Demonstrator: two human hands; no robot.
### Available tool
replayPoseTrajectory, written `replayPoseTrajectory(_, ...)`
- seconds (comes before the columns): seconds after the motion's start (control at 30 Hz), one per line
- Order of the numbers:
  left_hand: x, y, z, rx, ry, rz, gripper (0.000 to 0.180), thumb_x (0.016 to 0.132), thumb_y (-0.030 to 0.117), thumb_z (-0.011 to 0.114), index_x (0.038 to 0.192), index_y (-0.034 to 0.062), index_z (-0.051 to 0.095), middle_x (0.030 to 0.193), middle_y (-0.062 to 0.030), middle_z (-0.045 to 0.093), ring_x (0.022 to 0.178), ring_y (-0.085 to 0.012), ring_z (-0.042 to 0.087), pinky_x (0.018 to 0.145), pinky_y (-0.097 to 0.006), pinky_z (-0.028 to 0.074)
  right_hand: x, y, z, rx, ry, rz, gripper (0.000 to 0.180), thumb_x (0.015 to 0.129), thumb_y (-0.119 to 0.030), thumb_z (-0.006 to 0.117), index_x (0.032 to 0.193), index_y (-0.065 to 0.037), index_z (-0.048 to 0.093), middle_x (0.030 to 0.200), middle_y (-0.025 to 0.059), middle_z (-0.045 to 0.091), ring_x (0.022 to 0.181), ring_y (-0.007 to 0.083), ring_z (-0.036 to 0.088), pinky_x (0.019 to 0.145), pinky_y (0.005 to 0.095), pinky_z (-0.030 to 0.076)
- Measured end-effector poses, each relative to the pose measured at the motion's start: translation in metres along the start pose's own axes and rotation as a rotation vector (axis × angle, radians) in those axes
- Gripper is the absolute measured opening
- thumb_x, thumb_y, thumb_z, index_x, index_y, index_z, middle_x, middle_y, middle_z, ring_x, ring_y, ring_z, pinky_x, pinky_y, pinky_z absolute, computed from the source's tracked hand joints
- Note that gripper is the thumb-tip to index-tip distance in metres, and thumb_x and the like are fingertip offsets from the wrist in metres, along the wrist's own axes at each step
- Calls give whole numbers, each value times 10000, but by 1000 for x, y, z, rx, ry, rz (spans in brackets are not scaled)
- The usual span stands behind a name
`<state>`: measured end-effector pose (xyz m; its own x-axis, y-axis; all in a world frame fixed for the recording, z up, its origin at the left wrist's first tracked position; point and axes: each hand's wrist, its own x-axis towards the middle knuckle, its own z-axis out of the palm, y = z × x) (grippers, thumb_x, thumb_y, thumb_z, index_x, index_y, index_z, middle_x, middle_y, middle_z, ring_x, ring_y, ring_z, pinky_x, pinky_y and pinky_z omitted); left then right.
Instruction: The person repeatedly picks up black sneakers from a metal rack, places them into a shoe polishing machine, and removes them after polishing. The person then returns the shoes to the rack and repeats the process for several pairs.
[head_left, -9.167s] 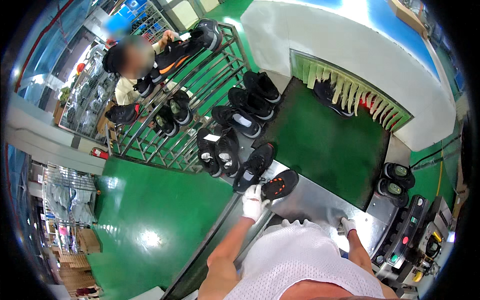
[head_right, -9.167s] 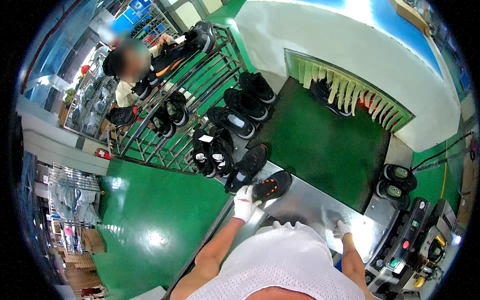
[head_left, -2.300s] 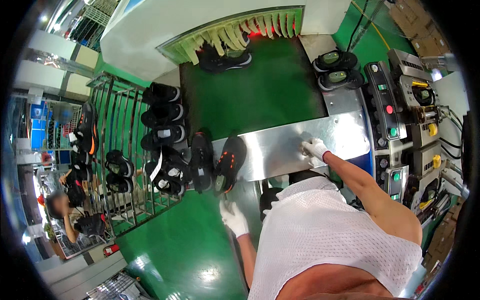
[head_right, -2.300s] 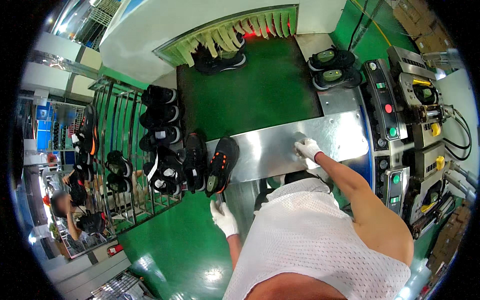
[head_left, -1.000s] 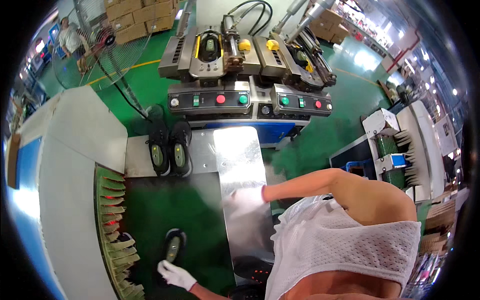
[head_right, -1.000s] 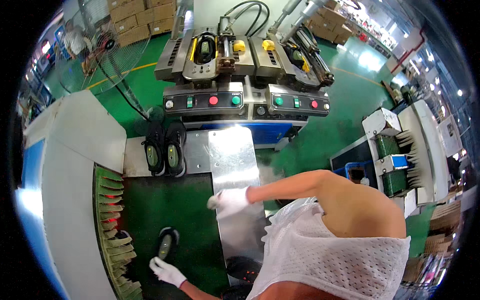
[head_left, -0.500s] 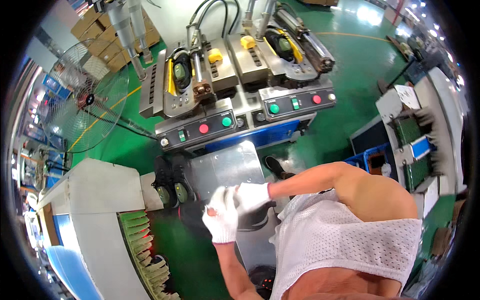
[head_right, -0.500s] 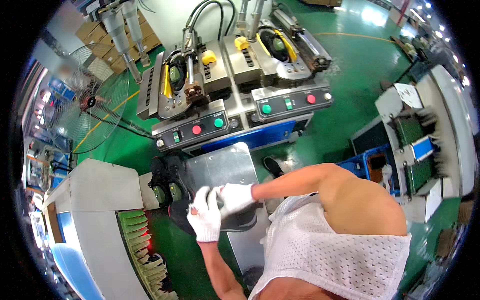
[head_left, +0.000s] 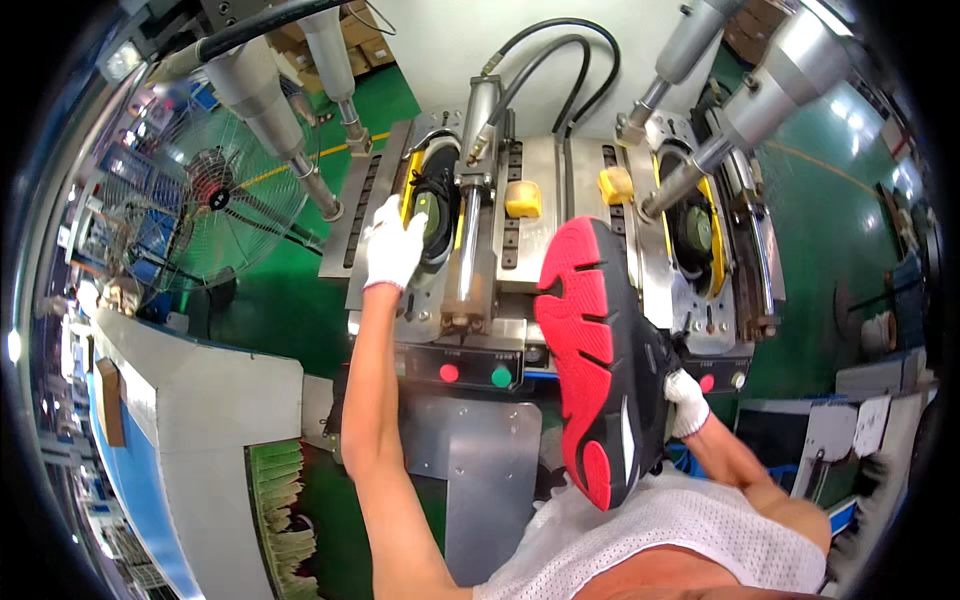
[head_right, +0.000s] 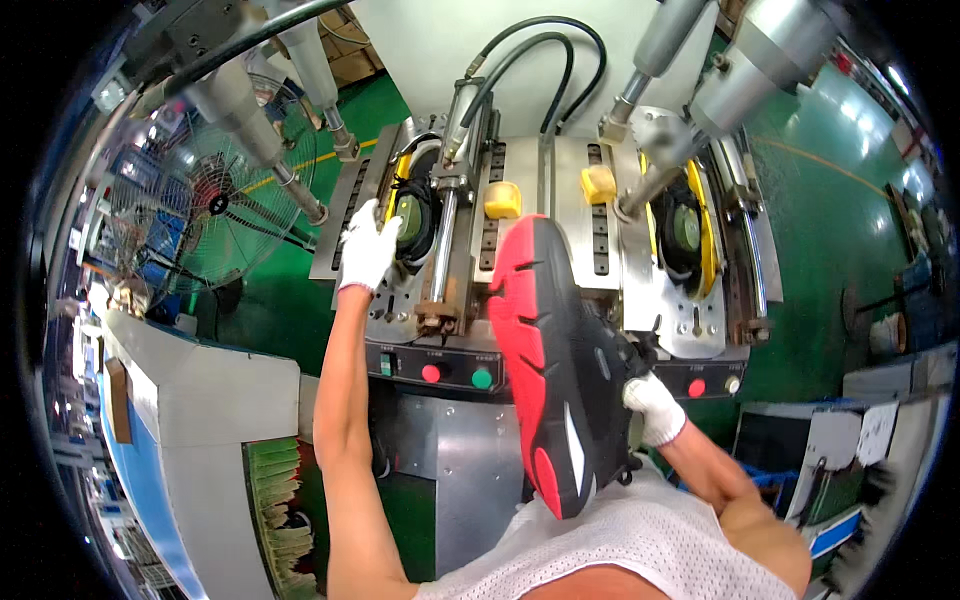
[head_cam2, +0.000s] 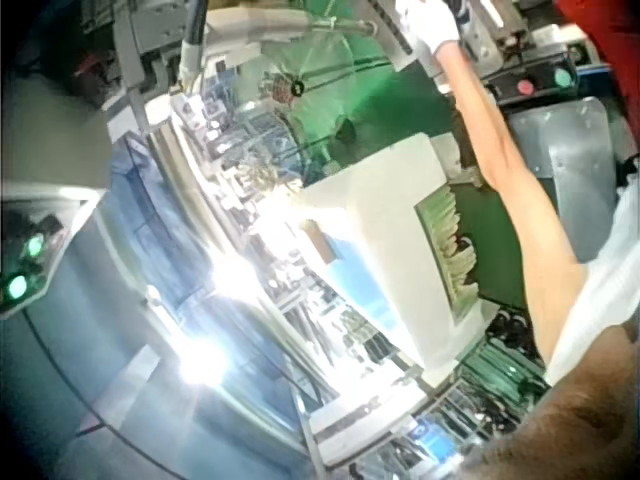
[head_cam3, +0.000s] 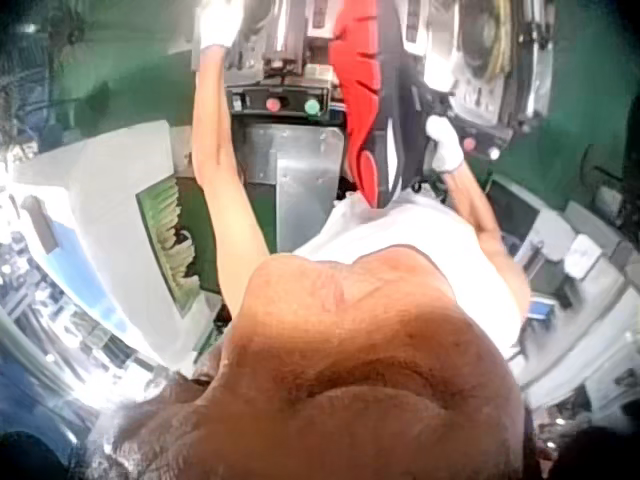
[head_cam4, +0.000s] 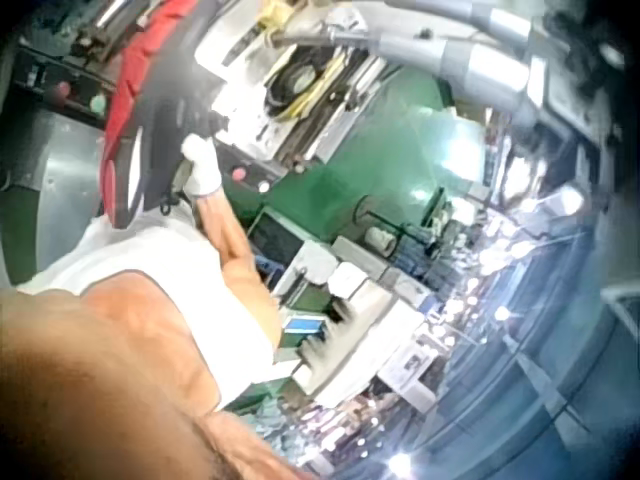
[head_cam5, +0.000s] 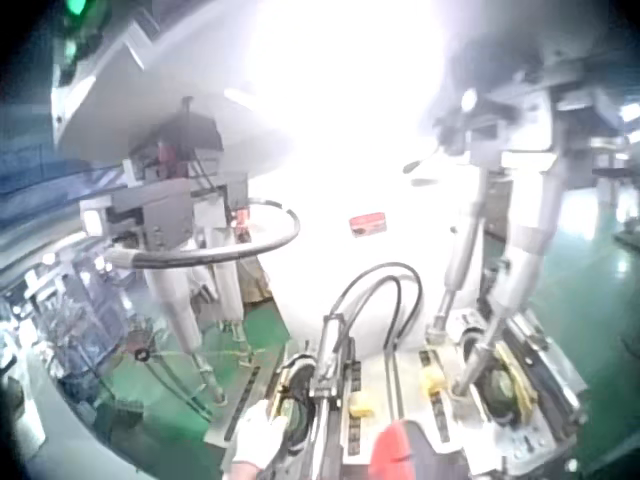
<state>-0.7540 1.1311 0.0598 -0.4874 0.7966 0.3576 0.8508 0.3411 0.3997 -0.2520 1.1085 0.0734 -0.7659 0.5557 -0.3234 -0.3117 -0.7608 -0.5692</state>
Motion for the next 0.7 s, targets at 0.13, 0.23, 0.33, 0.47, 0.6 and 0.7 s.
replayPoseTrajectory(0.13,48,15,89,136,-43,-201,909,757,482,801,1368,-68,415,1291,-326,554,1196,-476,569,1035,-495,463,-9,5,-60,152,101,-131,779,754,-74,817,1458,-23,488,1393,156,609,1217,355,629,1006,507,542)
replayPoseTrajectory(0.23,70,29,108,197,-45,-208,716,709,396,826,1180,-26,491,1190,-279,603,1101,-425,625,974,-485,508,-11,6,-79,-4,110,-206,786,740,-34,797,1459,-1,482,1352,194,626,1198,373,642,994,510,551)
replayPoseTrajectory(0.33,92,19,114,236,-177,-197,724,703,358,831,1203,-32,481,1168,-289,611,1085,-433,630,948,-481,526,-16,37,-101,121,220,-140,825,791,67,650,1547,-77,354,1323,167,620,1101,300,672,823,374,600)
replayPoseTrajectory(0.47,102,8,108,271,-262,-235,862,702,402,845,1300,-52,421,1220,-307,602,1175,-438,597,1014,-473,501,-10,56,-97,174,373,-57,771,792,103,593,1516,-67,393,1220,145,658,847,220,705,662,305,579)
replayPoseTrajectory(0.6,138,22,56,220,-404,-262,846,716,444,836,1306,-40,470,1281,-300,620,1226,-434,593,1053,-458,485,1,14,-41,-152,513,-80,391,953,-73,506,1324,48,537,804,66,651,534,129,542,541,333,479)
replayPoseTrajectory(0.7,141,23,19,224,-408,-169,818,740,469,815,1273,-61,491,1253,-317,620,1190,-425,610,1010,-465,501,-13,47,-122,-91,265,-75,526,802,48,676,1305,82,528,895,154,698,691,214,678,621,342,582)
